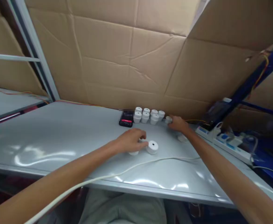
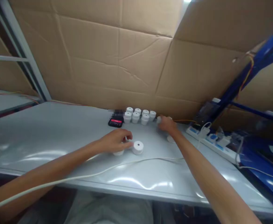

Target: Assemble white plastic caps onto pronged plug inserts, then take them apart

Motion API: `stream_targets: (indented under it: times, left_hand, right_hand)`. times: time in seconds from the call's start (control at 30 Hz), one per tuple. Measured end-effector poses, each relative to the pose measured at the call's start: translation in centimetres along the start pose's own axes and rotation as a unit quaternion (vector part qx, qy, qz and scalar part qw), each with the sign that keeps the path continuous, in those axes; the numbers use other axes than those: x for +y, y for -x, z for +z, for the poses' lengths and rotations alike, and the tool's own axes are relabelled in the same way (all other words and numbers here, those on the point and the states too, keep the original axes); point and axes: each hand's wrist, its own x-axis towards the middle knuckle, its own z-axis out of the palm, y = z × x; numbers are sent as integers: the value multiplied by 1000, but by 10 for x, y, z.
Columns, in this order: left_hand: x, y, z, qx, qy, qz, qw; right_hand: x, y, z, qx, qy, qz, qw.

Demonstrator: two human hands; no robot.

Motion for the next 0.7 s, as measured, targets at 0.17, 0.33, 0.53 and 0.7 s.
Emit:
stream_targets:
  times: [0.17, 0.33, 0.53, 0.7]
  left_hand:
    - [-1, -1, -1, -9, -4, 2, 1000]
    - [-1, -1, 0, -7, -6, 9, 1000]
    - [-3, -2, 1, 6, 3, 15, 1000]
    - [-10, -3, 5, 36, 7, 17, 999]
  right_hand:
    - [5, -3, 5, -14, 17, 1, 1000]
    - [2, 5, 6, -20, 30, -25, 999]
    - [-17, 47, -1, -14, 42, -66, 997]
    - [-46, 86, -11, -22, 20, -140, 990]
